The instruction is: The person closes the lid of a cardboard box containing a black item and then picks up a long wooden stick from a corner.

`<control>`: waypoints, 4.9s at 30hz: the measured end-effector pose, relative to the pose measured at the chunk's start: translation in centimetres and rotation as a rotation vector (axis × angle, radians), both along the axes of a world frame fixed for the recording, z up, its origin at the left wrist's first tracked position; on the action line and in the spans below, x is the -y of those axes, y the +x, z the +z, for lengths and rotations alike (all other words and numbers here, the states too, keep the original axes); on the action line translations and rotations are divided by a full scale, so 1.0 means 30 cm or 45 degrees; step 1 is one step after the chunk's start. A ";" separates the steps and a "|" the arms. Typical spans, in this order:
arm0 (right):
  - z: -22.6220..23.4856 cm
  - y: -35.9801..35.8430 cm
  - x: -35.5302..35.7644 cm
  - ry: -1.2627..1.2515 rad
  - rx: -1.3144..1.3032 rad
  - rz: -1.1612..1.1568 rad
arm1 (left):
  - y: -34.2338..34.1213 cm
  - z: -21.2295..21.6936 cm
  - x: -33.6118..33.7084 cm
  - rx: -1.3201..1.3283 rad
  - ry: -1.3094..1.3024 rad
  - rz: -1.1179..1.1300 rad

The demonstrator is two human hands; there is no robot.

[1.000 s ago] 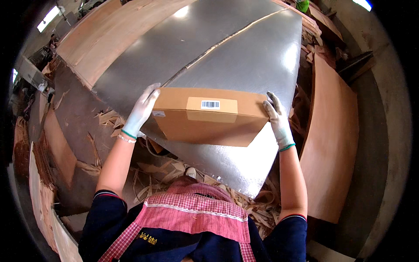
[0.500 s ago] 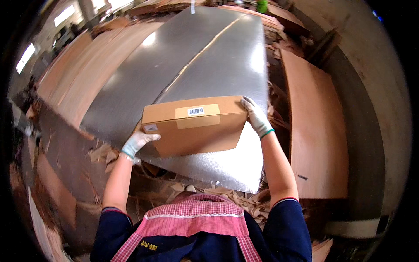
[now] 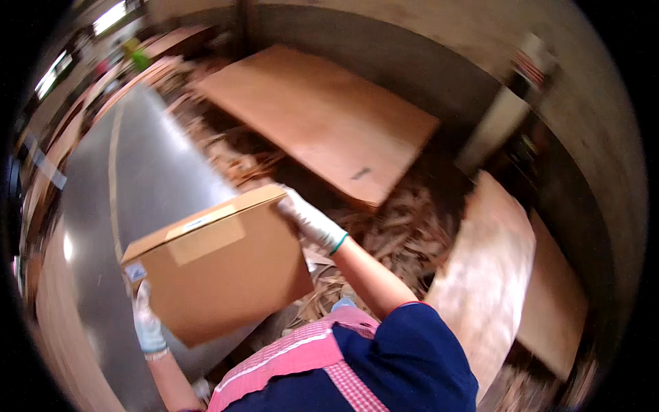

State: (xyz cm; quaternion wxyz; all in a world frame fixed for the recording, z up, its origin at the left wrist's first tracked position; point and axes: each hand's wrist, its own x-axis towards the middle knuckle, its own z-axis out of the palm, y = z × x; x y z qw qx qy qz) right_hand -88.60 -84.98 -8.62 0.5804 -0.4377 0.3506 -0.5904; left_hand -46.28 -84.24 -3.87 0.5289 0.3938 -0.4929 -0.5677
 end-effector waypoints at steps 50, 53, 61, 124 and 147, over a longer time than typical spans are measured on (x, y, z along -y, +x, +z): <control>-0.426 -3.070 -0.252 0.544 0.492 -1.808 | -4.519 -0.344 0.335 1.177 -1.418 -1.248; -0.440 -3.349 -0.167 0.485 0.374 -2.167 | -4.729 -0.447 0.235 1.149 -1.791 -1.350; -0.676 -3.813 -0.281 0.783 1.411 -1.950 | -5.163 -0.599 0.141 1.225 -2.344 -1.629; -0.944 -4.389 -0.465 1.716 0.564 -2.903 | -7.070 -0.851 0.760 1.602 -1.094 -2.089; -0.641 -4.465 -0.526 2.042 -0.025 -2.423 | -7.270 -0.490 -0.152 0.230 -0.331 -2.337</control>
